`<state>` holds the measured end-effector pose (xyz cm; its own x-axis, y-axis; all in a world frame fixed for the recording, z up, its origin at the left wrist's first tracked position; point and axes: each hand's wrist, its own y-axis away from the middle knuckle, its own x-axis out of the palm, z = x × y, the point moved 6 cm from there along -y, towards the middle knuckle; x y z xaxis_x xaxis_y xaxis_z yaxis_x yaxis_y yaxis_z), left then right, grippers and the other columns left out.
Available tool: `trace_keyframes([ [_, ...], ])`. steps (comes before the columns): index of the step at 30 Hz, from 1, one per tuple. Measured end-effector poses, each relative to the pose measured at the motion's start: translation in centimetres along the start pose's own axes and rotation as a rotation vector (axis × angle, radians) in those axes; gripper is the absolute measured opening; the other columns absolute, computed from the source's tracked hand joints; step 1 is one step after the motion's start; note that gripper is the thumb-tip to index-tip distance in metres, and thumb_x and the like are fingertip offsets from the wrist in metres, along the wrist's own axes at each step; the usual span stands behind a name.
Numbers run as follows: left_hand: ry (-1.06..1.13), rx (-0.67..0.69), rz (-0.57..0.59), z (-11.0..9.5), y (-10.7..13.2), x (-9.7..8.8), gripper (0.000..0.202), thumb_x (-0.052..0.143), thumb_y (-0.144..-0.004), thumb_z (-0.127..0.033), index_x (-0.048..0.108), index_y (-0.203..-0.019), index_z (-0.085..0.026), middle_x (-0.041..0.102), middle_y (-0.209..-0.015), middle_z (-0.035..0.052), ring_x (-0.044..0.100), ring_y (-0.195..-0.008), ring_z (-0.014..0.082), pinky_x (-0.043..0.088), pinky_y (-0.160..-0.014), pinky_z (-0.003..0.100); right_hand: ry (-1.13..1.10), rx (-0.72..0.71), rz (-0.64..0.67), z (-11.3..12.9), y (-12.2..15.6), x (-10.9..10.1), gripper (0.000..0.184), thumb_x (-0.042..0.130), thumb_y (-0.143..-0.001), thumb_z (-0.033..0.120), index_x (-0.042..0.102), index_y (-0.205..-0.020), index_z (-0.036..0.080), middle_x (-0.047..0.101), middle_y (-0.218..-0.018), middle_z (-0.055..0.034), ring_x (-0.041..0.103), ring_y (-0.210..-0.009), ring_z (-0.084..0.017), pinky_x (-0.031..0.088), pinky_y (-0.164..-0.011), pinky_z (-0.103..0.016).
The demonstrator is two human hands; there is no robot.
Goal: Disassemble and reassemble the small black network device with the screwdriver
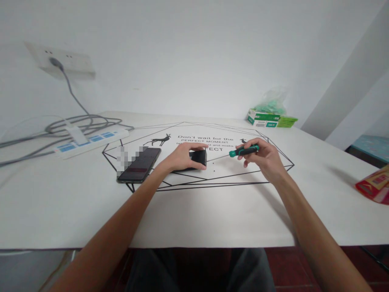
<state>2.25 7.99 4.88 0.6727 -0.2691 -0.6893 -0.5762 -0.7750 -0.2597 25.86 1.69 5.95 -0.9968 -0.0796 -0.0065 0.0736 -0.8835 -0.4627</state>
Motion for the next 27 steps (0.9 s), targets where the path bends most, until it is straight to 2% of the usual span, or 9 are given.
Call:
trace_keyframes([
  [3, 0.013, 0.002, -0.017, 0.1, 0.0, -0.1, 0.076, 0.087, -0.055, -0.036, 0.064, -0.126, -0.021, 0.067, -0.127, 0.0101, 0.059, -0.12, 0.0289, 0.043, -0.104, 0.042, 0.065, 0.016, -0.041, -0.1, -0.1, -0.2, 0.032, 0.081, -0.069, 0.027, 0.063, -0.095, 0.018, 0.071, -0.08, -0.0037, 0.071, -0.067, -0.022, 0.056, -0.05, -0.03],
  [5, 0.023, 0.002, -0.026, 0.2, -0.1, -0.2, 0.076, 0.087, -0.055, -0.035, 0.064, -0.126, -0.021, 0.067, -0.125, 0.0104, 0.06, -0.119, 0.0284, 0.043, -0.104, 0.042, 0.144, 0.03, -0.083, -0.4, -0.1, -0.3, 0.032, 0.081, -0.071, 0.036, 0.062, -0.089, 0.018, 0.069, -0.069, -0.0021, 0.069, -0.058, -0.02, 0.054, -0.046, -0.028],
  [8, 0.032, -0.001, -0.019, 0.3, -0.1, -0.1, 0.077, 0.087, -0.054, -0.034, 0.064, -0.126, -0.019, 0.068, -0.123, 0.011, 0.061, -0.118, 0.0278, 0.044, -0.103, 0.041, 0.303, 0.022, -0.158, -0.7, 0.0, -0.3, 0.036, 0.071, -0.079, 0.051, 0.057, -0.075, 0.018, 0.062, -0.051, 0.0, 0.061, -0.044, -0.014, 0.048, -0.04, -0.024],
  [10, 0.029, -0.003, -0.007, 0.3, -0.2, 0.1, 0.078, 0.088, -0.053, -0.033, 0.064, -0.126, -0.019, 0.068, -0.123, 0.0112, 0.061, -0.117, 0.0278, 0.044, -0.103, 0.041, 0.311, 0.012, -0.172, -0.9, 0.1, -0.2, 0.04, 0.063, -0.084, 0.057, 0.055, -0.078, 0.019, 0.062, -0.054, 0.0001, 0.06, -0.044, -0.014, 0.047, -0.039, -0.023],
  [14, 0.014, 0.001, -0.003, 0.4, -0.2, 0.3, 0.077, 0.088, -0.053, -0.034, 0.064, -0.125, -0.019, 0.068, -0.122, 0.0108, 0.061, -0.117, 0.0279, 0.044, -0.102, 0.041, 0.103, 0.039, -0.091, -1.0, 0.1, 0.6, 0.04, 0.071, -0.077, 0.053, 0.053, -0.095, 0.023, 0.066, -0.077, 0.0005, 0.066, -0.054, -0.016, 0.048, -0.038, -0.025],
  [20, -0.009, -0.008, -0.003, 0.2, -0.1, 0.4, 0.078, 0.088, -0.052, -0.033, 0.064, -0.125, -0.018, 0.069, -0.122, 0.0114, 0.062, -0.116, 0.0281, 0.045, -0.102, 0.04, 0.345, 0.024, -0.179, -0.6, 0.4, 0.2, 0.033, 0.069, -0.082, 0.048, 0.054, -0.077, 0.019, 0.054, -0.049, 0.0047, 0.047, -0.034, -0.007, 0.032, -0.032, -0.018],
  [23, -0.018, -0.011, -0.009, 0.3, -0.1, 0.2, 0.076, 0.088, -0.053, -0.033, 0.064, -0.125, -0.019, 0.069, -0.122, 0.011, 0.062, -0.115, 0.0281, 0.045, -0.102, 0.041, 0.328, 0.031, -0.109, -1.1, 0.4, 0.4, 0.035, 0.073, -0.078, 0.046, 0.052, -0.091, 0.021, 0.06, -0.062, 0.0045, 0.053, -0.037, -0.009, 0.037, -0.034, -0.019],
  [25, -0.022, -0.014, -0.019, 0.4, -0.1, 0.0, 0.074, 0.087, -0.053, -0.032, 0.065, -0.123, -0.019, 0.07, -0.121, 0.0104, 0.063, -0.115, 0.028, 0.046, -0.102, 0.041, 0.222, 0.037, -0.054, -1.5, 0.3, 0.7, 0.05, 0.08, -0.07, 0.042, 0.046, -0.101, 0.025, 0.065, -0.077, 0.0041, 0.059, -0.042, -0.011, 0.041, -0.034, -0.021],
  [27, -0.024, -0.017, -0.031, 0.5, -0.1, -0.2, 0.074, 0.088, -0.054, -0.033, 0.065, -0.123, -0.019, 0.07, -0.121, 0.0102, 0.063, -0.115, 0.0279, 0.046, -0.102, 0.04, 0.184, 0.041, -0.044, -1.7, 0.3, 0.7, 0.052, 0.082, -0.067, 0.041, 0.044, -0.099, 0.025, 0.064, -0.075, 0.0051, 0.058, -0.041, -0.012, 0.042, -0.034, -0.022],
])
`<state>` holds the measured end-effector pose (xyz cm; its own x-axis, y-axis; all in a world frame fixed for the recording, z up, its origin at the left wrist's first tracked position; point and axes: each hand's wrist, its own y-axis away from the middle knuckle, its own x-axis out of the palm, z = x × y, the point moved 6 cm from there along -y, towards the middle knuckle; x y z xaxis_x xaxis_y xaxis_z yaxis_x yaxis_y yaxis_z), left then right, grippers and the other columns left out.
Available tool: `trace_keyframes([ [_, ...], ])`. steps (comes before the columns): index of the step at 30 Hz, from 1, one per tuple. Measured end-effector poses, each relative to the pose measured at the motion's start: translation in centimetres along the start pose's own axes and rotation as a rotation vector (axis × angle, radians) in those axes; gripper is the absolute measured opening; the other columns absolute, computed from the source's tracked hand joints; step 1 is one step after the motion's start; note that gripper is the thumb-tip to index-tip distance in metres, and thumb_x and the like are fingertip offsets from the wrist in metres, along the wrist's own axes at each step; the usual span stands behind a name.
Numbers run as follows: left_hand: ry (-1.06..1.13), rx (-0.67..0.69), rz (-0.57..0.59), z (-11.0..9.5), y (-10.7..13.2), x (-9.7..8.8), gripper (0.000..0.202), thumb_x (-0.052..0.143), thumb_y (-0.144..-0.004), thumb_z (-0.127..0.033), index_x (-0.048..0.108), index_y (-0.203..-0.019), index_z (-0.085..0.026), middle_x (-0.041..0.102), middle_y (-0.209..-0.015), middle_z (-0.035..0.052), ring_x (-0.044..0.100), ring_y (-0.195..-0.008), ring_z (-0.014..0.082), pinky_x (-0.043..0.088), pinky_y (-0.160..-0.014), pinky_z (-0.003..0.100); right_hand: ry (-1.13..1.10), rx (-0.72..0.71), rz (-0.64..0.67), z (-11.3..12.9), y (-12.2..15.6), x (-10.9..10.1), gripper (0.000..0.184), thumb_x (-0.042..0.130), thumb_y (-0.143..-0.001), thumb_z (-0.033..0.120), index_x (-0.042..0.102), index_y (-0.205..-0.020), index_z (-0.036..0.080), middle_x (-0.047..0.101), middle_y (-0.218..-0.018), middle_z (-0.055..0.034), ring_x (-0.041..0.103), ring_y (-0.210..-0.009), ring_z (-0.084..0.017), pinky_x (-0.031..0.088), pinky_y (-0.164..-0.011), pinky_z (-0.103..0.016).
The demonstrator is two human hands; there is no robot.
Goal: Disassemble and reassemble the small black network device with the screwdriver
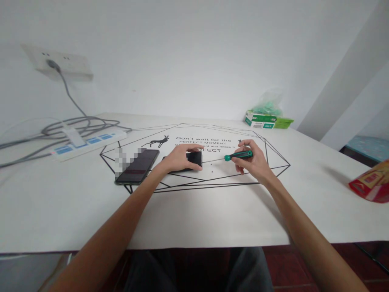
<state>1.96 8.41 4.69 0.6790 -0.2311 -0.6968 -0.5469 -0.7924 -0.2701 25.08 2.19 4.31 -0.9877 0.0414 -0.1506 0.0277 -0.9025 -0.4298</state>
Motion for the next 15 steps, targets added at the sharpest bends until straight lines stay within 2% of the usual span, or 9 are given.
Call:
trace_keyframes([
  [3, -0.006, -0.003, -0.01, 0.07, 0.0, -0.14, 0.074, 0.088, -0.054, -0.033, 0.065, -0.123, -0.019, 0.069, -0.121, 0.01, 0.063, -0.115, 0.0277, 0.047, -0.102, 0.04, 0.079, 0.009, -0.038, -0.04, -0.01, -0.1, 0.038, 0.076, -0.075, 0.045, 0.047, -0.085, 0.022, 0.059, -0.055, 0.0061, 0.053, -0.035, -0.011, 0.038, -0.033, -0.021],
  [5, -0.012, -0.003, -0.007, 0.01, 0.03, -0.13, 0.074, 0.088, -0.054, -0.033, 0.065, -0.123, -0.019, 0.069, -0.121, 0.0099, 0.063, -0.115, 0.0274, 0.047, -0.102, 0.04, 0.136, 0.02, -0.049, 0.01, 0.0, -0.14, 0.036, 0.071, -0.079, 0.049, 0.049, -0.082, 0.021, 0.055, -0.049, 0.0063, 0.051, -0.034, -0.01, 0.036, -0.033, -0.021],
  [10, -0.013, -0.017, -0.006, -0.05, 0.1, -0.18, 0.073, 0.088, -0.054, -0.032, 0.065, -0.123, -0.019, 0.069, -0.121, 0.0096, 0.063, -0.115, 0.0271, 0.047, -0.103, 0.039, 0.066, 0.05, 0.049, -0.09, -0.03, 0.13, 0.048, 0.079, -0.071, 0.046, 0.045, -0.096, 0.024, 0.061, -0.061, 0.0069, 0.057, -0.043, -0.012, 0.042, -0.037, -0.022],
  [13, -0.02, -0.02, -0.011, 0.01, 0.12, -0.22, 0.074, 0.088, -0.054, -0.032, 0.065, -0.123, -0.019, 0.069, -0.121, 0.0097, 0.063, -0.115, 0.028, 0.046, -0.104, 0.04, 0.062, 0.075, 0.039, -0.32, -0.03, -0.03, 0.045, 0.079, -0.071, 0.049, 0.048, -0.087, 0.022, 0.063, -0.06, 0.004, 0.058, -0.043, -0.013, 0.041, -0.036, -0.022],
  [15, -0.027, -0.017, -0.005, 0.06, 0.14, -0.17, 0.074, 0.088, -0.054, -0.033, 0.065, -0.123, -0.019, 0.07, -0.121, 0.0096, 0.063, -0.115, 0.0284, 0.046, -0.104, 0.041, 0.139, 0.083, -0.003, -0.44, -0.01, -0.27, 0.041, 0.075, -0.074, 0.053, 0.051, -0.079, 0.02, 0.061, -0.054, 0.0021, 0.056, -0.04, -0.012, 0.04, -0.036, -0.022],
])
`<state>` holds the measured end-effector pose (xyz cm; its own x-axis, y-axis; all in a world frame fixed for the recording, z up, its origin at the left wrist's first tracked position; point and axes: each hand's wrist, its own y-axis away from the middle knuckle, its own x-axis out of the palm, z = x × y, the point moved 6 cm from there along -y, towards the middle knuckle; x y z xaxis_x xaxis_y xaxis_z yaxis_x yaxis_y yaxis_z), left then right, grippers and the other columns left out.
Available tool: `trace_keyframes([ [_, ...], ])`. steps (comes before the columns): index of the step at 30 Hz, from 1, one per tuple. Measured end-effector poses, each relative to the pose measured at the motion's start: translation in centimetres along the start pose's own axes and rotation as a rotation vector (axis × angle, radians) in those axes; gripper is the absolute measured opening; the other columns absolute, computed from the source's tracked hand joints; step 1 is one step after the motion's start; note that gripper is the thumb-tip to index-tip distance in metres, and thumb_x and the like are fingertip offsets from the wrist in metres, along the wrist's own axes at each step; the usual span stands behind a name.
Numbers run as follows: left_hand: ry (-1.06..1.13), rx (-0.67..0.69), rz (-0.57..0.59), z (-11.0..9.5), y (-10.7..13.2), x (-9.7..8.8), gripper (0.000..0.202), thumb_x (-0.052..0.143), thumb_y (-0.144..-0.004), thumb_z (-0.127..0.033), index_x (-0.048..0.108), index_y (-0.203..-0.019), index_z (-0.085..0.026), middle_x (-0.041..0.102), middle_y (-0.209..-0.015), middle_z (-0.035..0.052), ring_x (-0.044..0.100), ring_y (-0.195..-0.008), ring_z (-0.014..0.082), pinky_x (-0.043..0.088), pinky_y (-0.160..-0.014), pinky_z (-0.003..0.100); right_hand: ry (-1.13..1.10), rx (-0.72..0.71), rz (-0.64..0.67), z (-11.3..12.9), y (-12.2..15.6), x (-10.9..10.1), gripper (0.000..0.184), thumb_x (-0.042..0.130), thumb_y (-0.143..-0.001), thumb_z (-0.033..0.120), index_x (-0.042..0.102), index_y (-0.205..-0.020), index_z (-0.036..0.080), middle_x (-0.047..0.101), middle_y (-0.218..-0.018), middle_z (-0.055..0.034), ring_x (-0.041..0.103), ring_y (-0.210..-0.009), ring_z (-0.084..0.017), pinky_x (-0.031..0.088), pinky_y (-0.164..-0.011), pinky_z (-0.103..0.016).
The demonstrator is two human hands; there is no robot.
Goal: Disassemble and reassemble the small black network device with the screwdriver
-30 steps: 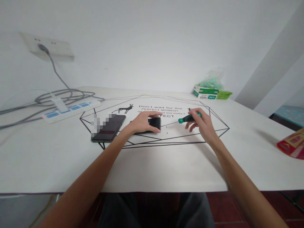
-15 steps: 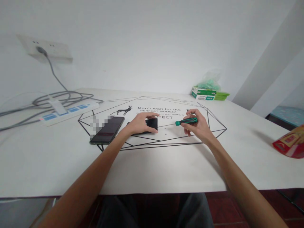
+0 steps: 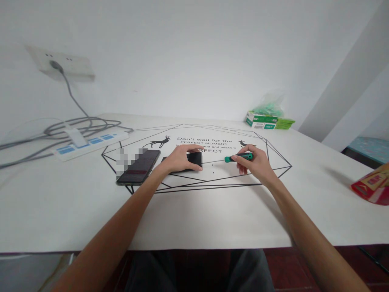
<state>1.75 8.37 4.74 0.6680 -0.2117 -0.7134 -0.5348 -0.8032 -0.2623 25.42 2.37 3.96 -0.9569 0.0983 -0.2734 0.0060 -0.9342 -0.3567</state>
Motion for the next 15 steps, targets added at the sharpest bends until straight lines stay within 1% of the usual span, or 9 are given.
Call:
trace_keyframes([
  [2, -0.002, 0.006, 0.007, 0.1, 0.0, 0.1, 0.074, 0.088, -0.053, -0.033, 0.065, -0.122, -0.02, 0.07, -0.12, 0.0095, 0.063, -0.115, 0.0285, 0.046, -0.103, 0.041, 0.107, -0.004, -0.025, 0.0, 0.0, -0.1, 0.042, 0.067, -0.08, 0.058, 0.052, -0.074, 0.019, 0.058, -0.047, 0.0018, 0.054, -0.037, -0.012, 0.04, -0.037, -0.023],
  [3, -0.001, 0.006, 0.011, 0.1, 0.0, 0.1, 0.074, 0.088, -0.053, -0.033, 0.065, -0.123, -0.02, 0.07, -0.12, 0.0096, 0.063, -0.115, 0.0285, 0.046, -0.103, 0.041, 0.135, -0.005, -0.017, -0.1, 0.1, 0.0, 0.042, 0.064, -0.082, 0.059, 0.052, -0.076, 0.019, 0.056, -0.046, 0.0028, 0.053, -0.036, -0.012, 0.04, -0.037, -0.023],
  [5, 0.009, -0.003, 0.015, 0.4, 0.0, 0.1, 0.075, 0.088, -0.052, -0.032, 0.065, -0.123, -0.02, 0.07, -0.12, 0.0102, 0.062, -0.116, 0.0284, 0.046, -0.103, 0.041, 0.094, -0.006, 0.029, -0.1, 0.1, 0.4, 0.041, 0.064, -0.081, 0.058, 0.051, -0.089, 0.021, 0.056, -0.05, 0.0059, 0.053, -0.036, -0.012, 0.041, -0.037, -0.023],
  [6, 0.015, -0.008, 0.016, 0.5, 0.0, 0.0, 0.075, 0.088, -0.052, -0.032, 0.065, -0.123, -0.02, 0.069, -0.121, 0.0106, 0.062, -0.116, 0.0283, 0.046, -0.103, 0.041, 0.04, -0.005, 0.059, -0.1, 0.2, 0.6, 0.043, 0.068, -0.079, 0.056, 0.048, -0.096, 0.023, 0.057, -0.054, 0.0075, 0.053, -0.037, -0.012, 0.042, -0.037, -0.024],
  [7, 0.02, -0.013, 0.017, 0.7, -0.1, 0.0, 0.075, 0.088, -0.053, -0.032, 0.065, -0.123, -0.019, 0.069, -0.122, 0.011, 0.062, -0.116, 0.0281, 0.045, -0.104, 0.041, -0.014, 0.0, 0.088, -0.1, 0.2, 0.7, 0.046, 0.072, -0.076, 0.054, 0.045, -0.099, 0.024, 0.057, -0.055, 0.0087, 0.053, -0.037, -0.012, 0.043, -0.037, -0.024],
  [9, 0.021, -0.018, 0.016, 1.1, -0.1, 0.1, 0.075, 0.088, -0.052, -0.032, 0.065, -0.123, -0.018, 0.068, -0.123, 0.0117, 0.062, -0.116, 0.0279, 0.045, -0.104, 0.04, -0.069, 0.014, 0.13, -0.2, 0.2, 1.0, 0.047, 0.076, -0.073, 0.05, 0.044, -0.094, 0.024, 0.057, -0.054, 0.0087, 0.054, -0.039, -0.013, 0.045, -0.038, -0.025],
  [11, 0.012, -0.018, 0.027, 1.5, -0.2, 0.5, 0.078, 0.088, -0.051, -0.033, 0.064, -0.124, -0.017, 0.068, -0.122, 0.012, 0.062, -0.116, 0.0284, 0.044, -0.104, 0.04, -0.032, 0.036, 0.13, -0.5, 0.1, 0.9, 0.042, 0.075, -0.073, 0.051, 0.047, -0.085, 0.022, 0.057, -0.051, 0.0062, 0.056, -0.04, -0.014, 0.044, -0.038, -0.025],
  [13, 0.002, -0.014, 0.042, 1.9, -0.2, 0.9, 0.08, 0.088, -0.05, -0.035, 0.064, -0.125, -0.017, 0.069, -0.121, 0.0116, 0.062, -0.116, 0.029, 0.044, -0.104, 0.041, 0.081, 0.054, 0.106, -0.9, 0.0, 0.7, 0.041, 0.07, -0.077, 0.056, 0.049, -0.076, 0.021, 0.058, -0.051, 0.0033, 0.056, -0.038, -0.014, 0.042, -0.036, -0.024],
  [15, -0.01, -0.002, 0.057, 2.3, -0.2, 1.4, 0.081, 0.088, -0.051, -0.037, 0.064, -0.126, -0.017, 0.069, -0.119, 0.0111, 0.062, -0.115, 0.0294, 0.043, -0.104, 0.041, 0.22, 0.059, 0.106, -1.4, 0.0, 0.6, 0.042, 0.062, -0.081, 0.06, 0.05, -0.072, 0.02, 0.055, -0.048, 0.0037, 0.049, -0.033, -0.011, 0.036, -0.034, -0.023],
])
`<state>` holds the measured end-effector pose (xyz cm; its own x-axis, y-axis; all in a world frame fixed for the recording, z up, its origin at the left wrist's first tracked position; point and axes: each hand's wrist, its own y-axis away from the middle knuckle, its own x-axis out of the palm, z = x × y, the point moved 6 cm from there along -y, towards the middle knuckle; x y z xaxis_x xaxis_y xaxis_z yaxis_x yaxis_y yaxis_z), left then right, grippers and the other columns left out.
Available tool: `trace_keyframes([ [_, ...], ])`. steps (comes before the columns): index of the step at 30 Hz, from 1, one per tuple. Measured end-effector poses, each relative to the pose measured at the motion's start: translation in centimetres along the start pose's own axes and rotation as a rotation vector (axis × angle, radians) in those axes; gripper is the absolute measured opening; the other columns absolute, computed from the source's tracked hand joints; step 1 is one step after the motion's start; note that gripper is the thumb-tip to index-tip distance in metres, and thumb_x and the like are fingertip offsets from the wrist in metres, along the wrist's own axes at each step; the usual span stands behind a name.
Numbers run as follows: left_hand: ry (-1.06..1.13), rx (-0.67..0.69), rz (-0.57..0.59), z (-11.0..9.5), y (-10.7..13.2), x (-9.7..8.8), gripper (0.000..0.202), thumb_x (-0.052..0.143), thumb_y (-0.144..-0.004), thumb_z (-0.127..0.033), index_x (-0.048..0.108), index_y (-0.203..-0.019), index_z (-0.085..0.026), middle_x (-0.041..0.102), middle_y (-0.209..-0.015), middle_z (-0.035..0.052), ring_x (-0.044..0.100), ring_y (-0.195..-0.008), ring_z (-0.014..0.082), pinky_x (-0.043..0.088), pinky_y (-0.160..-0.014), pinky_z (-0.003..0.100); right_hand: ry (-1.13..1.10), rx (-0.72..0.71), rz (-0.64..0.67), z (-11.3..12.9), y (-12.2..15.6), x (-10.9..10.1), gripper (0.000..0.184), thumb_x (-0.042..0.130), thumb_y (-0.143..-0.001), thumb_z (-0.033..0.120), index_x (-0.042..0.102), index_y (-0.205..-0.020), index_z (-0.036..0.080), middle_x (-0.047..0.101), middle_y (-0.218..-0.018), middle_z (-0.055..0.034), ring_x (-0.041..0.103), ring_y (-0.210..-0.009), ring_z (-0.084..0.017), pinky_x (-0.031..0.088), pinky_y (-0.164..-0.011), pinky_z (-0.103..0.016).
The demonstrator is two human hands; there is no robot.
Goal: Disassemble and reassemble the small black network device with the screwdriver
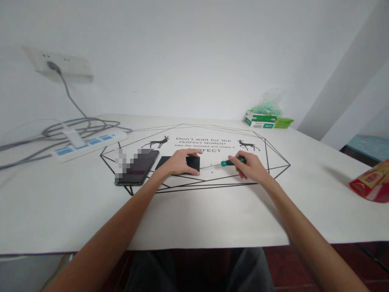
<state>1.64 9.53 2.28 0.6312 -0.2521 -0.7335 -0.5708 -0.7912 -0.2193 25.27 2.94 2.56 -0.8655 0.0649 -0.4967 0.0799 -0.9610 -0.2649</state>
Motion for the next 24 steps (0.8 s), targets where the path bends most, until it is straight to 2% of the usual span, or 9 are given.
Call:
trace_keyframes([
  [2, -0.017, 0.006, 0.009, 0.2, 0.0, 0.3, 0.082, 0.088, -0.051, -0.038, 0.063, -0.126, -0.018, 0.07, -0.118, 0.0104, 0.062, -0.114, 0.0295, 0.044, -0.103, 0.04, 0.059, 0.011, 0.026, -0.6, 0.0, 0.0, 0.041, 0.059, -0.083, 0.061, 0.052, -0.077, 0.021, 0.047, -0.043, 0.0074, 0.04, -0.03, -0.009, 0.03, -0.033, -0.022],
  [6, -0.026, 0.0, 0.015, 0.3, 0.1, 0.4, 0.079, 0.087, -0.052, -0.039, 0.063, -0.125, -0.02, 0.07, -0.119, 0.0093, 0.062, -0.115, 0.0291, 0.043, -0.104, 0.04, -0.036, 0.109, 0.136, -2.1, 0.0, 0.3, 0.045, 0.07, -0.074, 0.059, 0.047, -0.093, 0.026, 0.038, -0.042, 0.0135, 0.033, -0.032, -0.009, 0.022, -0.033, -0.021],
  [8, -0.026, -0.004, 0.02, 0.3, 0.2, 0.4, 0.079, 0.087, -0.052, -0.039, 0.063, -0.125, -0.019, 0.069, -0.12, 0.0095, 0.061, -0.116, 0.0291, 0.043, -0.105, 0.04, 0.009, 0.109, 0.152, -2.4, -0.2, 0.4, 0.042, 0.066, -0.076, 0.062, 0.049, -0.085, 0.025, 0.036, -0.041, 0.0123, 0.033, -0.035, -0.01, 0.023, -0.037, -0.022],
  [11, -0.041, 0.001, 0.027, 0.3, 0.1, 0.4, 0.079, 0.086, -0.053, -0.04, 0.063, -0.126, -0.021, 0.069, -0.121, 0.009, 0.061, -0.117, 0.0292, 0.042, -0.106, 0.04, 0.211, -0.009, 0.083, -2.0, -0.5, 0.2, 0.049, 0.052, -0.085, 0.064, 0.049, -0.063, 0.021, 0.04, -0.046, 0.0057, 0.038, -0.045, -0.011, 0.028, -0.046, -0.025],
  [13, -0.059, 0.002, 0.032, 0.4, 0.1, 0.5, 0.079, 0.086, -0.053, -0.041, 0.062, -0.126, -0.023, 0.069, -0.122, 0.0081, 0.061, -0.117, 0.0294, 0.042, -0.105, 0.041, 0.261, -0.068, 0.034, -1.6, -0.5, 0.1, 0.051, 0.048, -0.087, 0.064, 0.052, -0.062, 0.02, 0.047, -0.053, 0.0025, 0.042, -0.052, -0.012, 0.031, -0.05, -0.026],
  [16, -0.089, -0.003, 0.034, 0.5, 0.0, 0.5, 0.08, 0.085, -0.054, -0.043, 0.062, -0.127, -0.023, 0.068, -0.122, 0.0081, 0.061, -0.117, 0.0303, 0.043, -0.104, 0.041, 0.084, 0.003, 0.046, -1.9, -0.3, 0.3, 0.04, 0.062, -0.079, 0.061, 0.055, -0.087, 0.022, 0.051, -0.055, 0.0059, 0.042, -0.047, -0.011, 0.03, -0.045, -0.024],
  [19, -0.11, -0.002, 0.042, 0.5, 0.0, 0.5, 0.081, 0.085, -0.054, -0.044, 0.061, -0.128, -0.023, 0.068, -0.123, 0.0083, 0.06, -0.117, 0.0311, 0.044, -0.103, 0.042, -0.084, 0.117, 0.118, -2.2, 0.0, 0.8, 0.045, 0.073, -0.071, 0.059, 0.048, -0.087, 0.025, 0.042, -0.045, 0.0113, 0.036, -0.035, -0.011, 0.024, -0.039, -0.023],
  [21, -0.115, 0.002, 0.047, 0.4, 0.0, 0.5, 0.081, 0.085, -0.055, -0.044, 0.061, -0.129, -0.022, 0.068, -0.123, 0.0086, 0.06, -0.117, 0.0311, 0.043, -0.103, 0.042, -0.005, 0.09, 0.085, -1.9, 0.0, 0.6, 0.042, 0.067, -0.075, 0.061, 0.049, -0.077, 0.023, 0.045, -0.045, 0.0079, 0.04, -0.036, -0.011, 0.028, -0.041, -0.025],
  [24, -0.123, 0.001, 0.054, 0.3, 0.0, 0.5, 0.082, 0.085, -0.055, -0.044, 0.061, -0.13, -0.021, 0.067, -0.124, 0.0091, 0.06, -0.117, 0.0313, 0.043, -0.104, 0.042, 0.31, -0.049, -0.015, -1.0, -0.1, 0.5, 0.049, 0.049, -0.088, 0.061, 0.049, -0.06, 0.021, 0.051, -0.049, 0.0004, 0.045, -0.046, -0.013, 0.033, -0.052, -0.029],
])
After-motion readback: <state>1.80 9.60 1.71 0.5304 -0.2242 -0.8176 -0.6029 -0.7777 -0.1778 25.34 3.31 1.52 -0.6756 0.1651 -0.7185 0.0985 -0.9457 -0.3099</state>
